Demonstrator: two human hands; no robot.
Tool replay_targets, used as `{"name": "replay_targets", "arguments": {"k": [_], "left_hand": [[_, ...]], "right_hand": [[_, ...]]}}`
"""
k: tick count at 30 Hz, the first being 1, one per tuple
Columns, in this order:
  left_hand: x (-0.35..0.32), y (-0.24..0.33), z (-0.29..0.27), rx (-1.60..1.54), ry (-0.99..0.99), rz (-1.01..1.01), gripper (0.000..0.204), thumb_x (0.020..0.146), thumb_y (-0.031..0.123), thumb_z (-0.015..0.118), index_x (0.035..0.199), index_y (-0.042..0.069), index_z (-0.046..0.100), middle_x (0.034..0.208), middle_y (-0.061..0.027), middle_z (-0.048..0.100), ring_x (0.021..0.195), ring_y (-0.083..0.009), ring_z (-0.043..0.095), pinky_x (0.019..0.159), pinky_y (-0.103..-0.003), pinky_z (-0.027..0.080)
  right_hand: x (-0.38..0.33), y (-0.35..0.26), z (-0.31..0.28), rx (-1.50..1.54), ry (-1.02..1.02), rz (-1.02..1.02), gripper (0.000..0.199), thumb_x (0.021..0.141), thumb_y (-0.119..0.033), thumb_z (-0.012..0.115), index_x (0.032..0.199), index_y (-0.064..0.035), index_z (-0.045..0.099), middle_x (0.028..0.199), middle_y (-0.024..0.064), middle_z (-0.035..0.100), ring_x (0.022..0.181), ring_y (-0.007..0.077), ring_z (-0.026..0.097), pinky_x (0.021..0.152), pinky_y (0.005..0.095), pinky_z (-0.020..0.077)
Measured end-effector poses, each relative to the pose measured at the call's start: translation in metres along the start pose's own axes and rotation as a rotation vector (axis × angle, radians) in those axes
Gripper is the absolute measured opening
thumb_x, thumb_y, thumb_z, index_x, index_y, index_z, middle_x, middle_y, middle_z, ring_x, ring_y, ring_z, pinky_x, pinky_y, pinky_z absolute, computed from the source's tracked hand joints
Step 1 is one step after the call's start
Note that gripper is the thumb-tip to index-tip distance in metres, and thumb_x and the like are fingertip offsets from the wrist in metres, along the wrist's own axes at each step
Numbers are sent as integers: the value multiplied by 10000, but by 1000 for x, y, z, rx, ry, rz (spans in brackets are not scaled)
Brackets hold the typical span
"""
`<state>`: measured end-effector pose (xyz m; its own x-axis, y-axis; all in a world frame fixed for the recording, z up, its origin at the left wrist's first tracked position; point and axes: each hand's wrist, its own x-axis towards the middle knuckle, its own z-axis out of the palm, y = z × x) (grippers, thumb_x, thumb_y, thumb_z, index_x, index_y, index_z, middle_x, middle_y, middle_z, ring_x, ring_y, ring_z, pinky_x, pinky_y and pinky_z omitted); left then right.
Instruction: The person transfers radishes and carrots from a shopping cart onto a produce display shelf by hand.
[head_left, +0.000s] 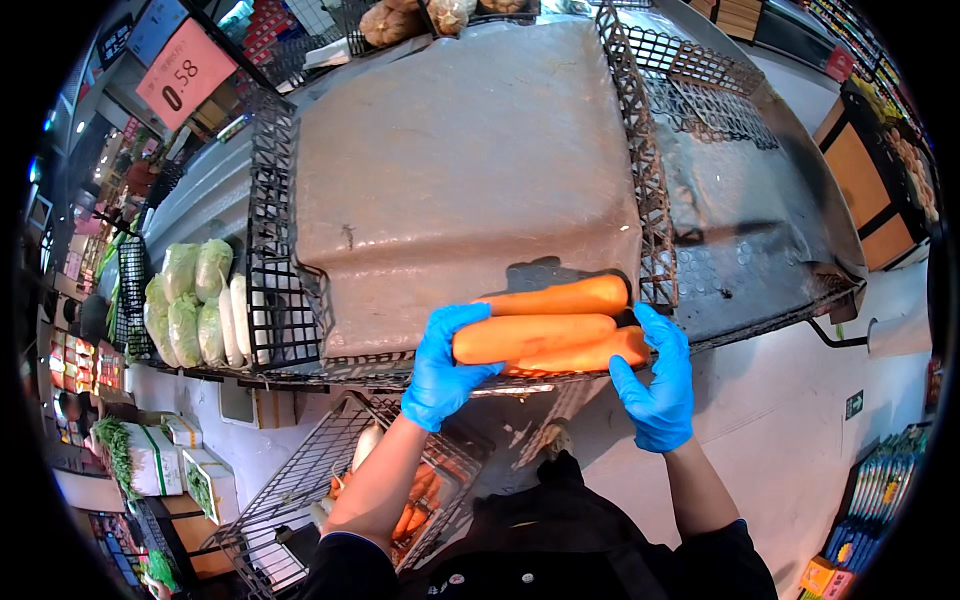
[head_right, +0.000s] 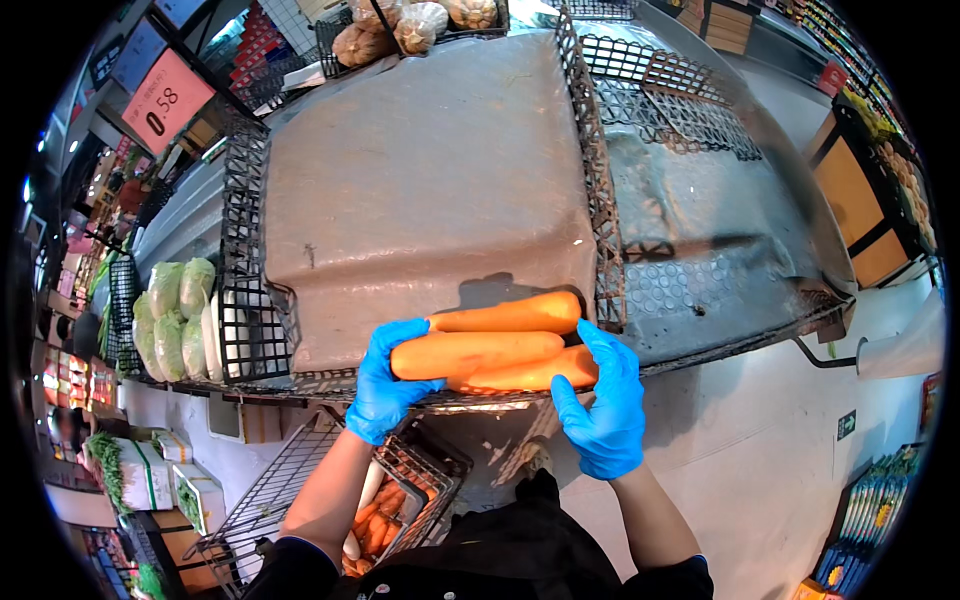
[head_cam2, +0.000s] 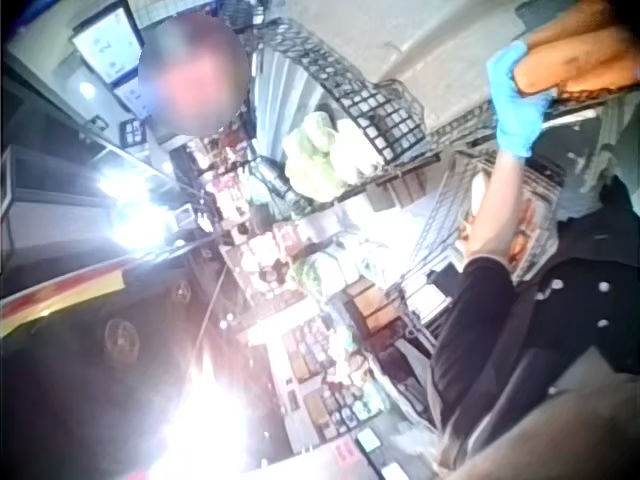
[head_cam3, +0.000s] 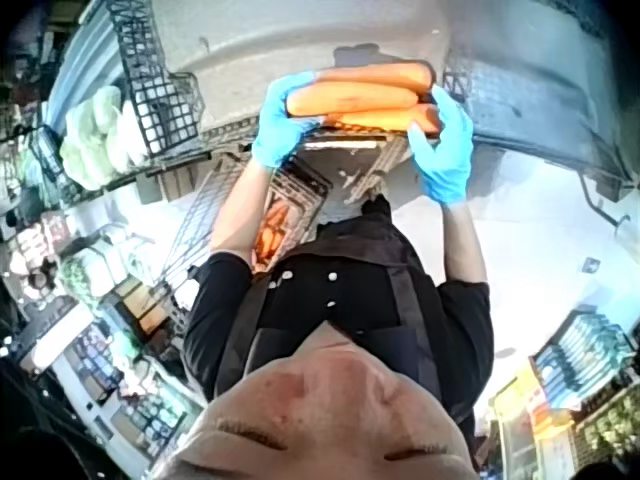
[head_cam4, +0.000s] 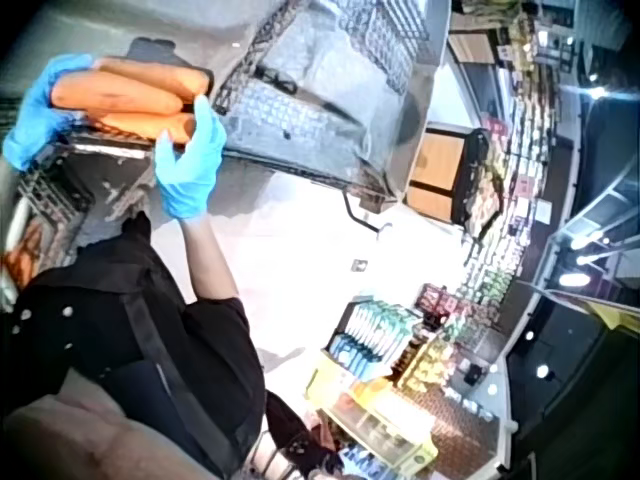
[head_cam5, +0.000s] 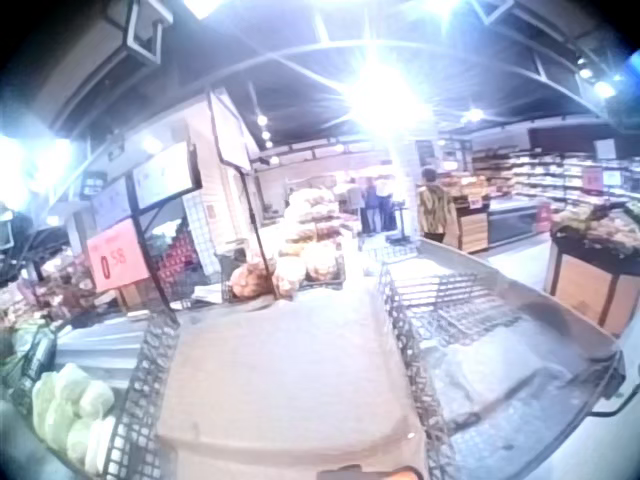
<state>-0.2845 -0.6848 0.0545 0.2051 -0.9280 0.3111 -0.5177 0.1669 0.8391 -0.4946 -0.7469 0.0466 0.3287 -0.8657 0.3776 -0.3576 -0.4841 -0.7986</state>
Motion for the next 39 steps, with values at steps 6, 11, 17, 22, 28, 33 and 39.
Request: {"name": "replay_targets", "arguments": {"k": [6,11,17,22,28,33,39], "left_hand": [[-27,7,-10,-516,219,-234,562,445,-90,626,936,78,410,975,-57,423,865,-162,434,707,-270,412],[-53,5,-23,-434,268,-123,540,463,-85,605,932,77,393,959,-72,423,896,-182,409,741,-286,369],[-100,29,-49,127,59,-456,571,506,221,673,999,90,414,875,-81,456,815,-186,451,713,-282,366],[-215,1,-79,-94,424,-752,466,567,248,638,927,22,447,834,-69,497,730,-135,489,636,-264,400],[-332,9,-139,63,776,-1535,434,590,337,600,836,-3,487,678,-82,530,615,-123,494,548,-249,407],[-400,-36,-156,422,692,-1632,515,591,439,547,853,1,477,716,-129,534,673,-223,516,607,-305,393],[-430,-76,-149,599,817,-1757,573,637,338,516,1064,13,315,1009,-195,378,874,-305,417,728,-357,347]], "right_hand": [[15,-33,5,666,-225,294,525,611,30,543,1083,-48,327,970,62,418,870,123,404,739,243,358],[19,-48,19,945,-496,496,390,625,32,531,994,-13,412,947,79,457,811,124,452,701,223,382],[-1,-65,58,809,-683,425,413,611,10,556,990,-10,396,921,83,466,792,123,459,694,227,382],[-30,-78,103,755,-1018,448,509,626,-25,561,1076,-48,325,842,19,448,729,84,431,665,198,363],[-89,-56,159,399,-1612,591,379,661,-71,535,1012,-45,396,798,13,450,704,78,421,641,198,365],[-135,-55,227,-212,-2002,266,457,652,-260,498,1021,-20,371,924,150,451,855,230,447,722,290,369],[-224,-55,308,-556,-2011,-492,519,597,-178,490,1055,-13,309,1037,181,348,952,294,359,764,346,335]]}}
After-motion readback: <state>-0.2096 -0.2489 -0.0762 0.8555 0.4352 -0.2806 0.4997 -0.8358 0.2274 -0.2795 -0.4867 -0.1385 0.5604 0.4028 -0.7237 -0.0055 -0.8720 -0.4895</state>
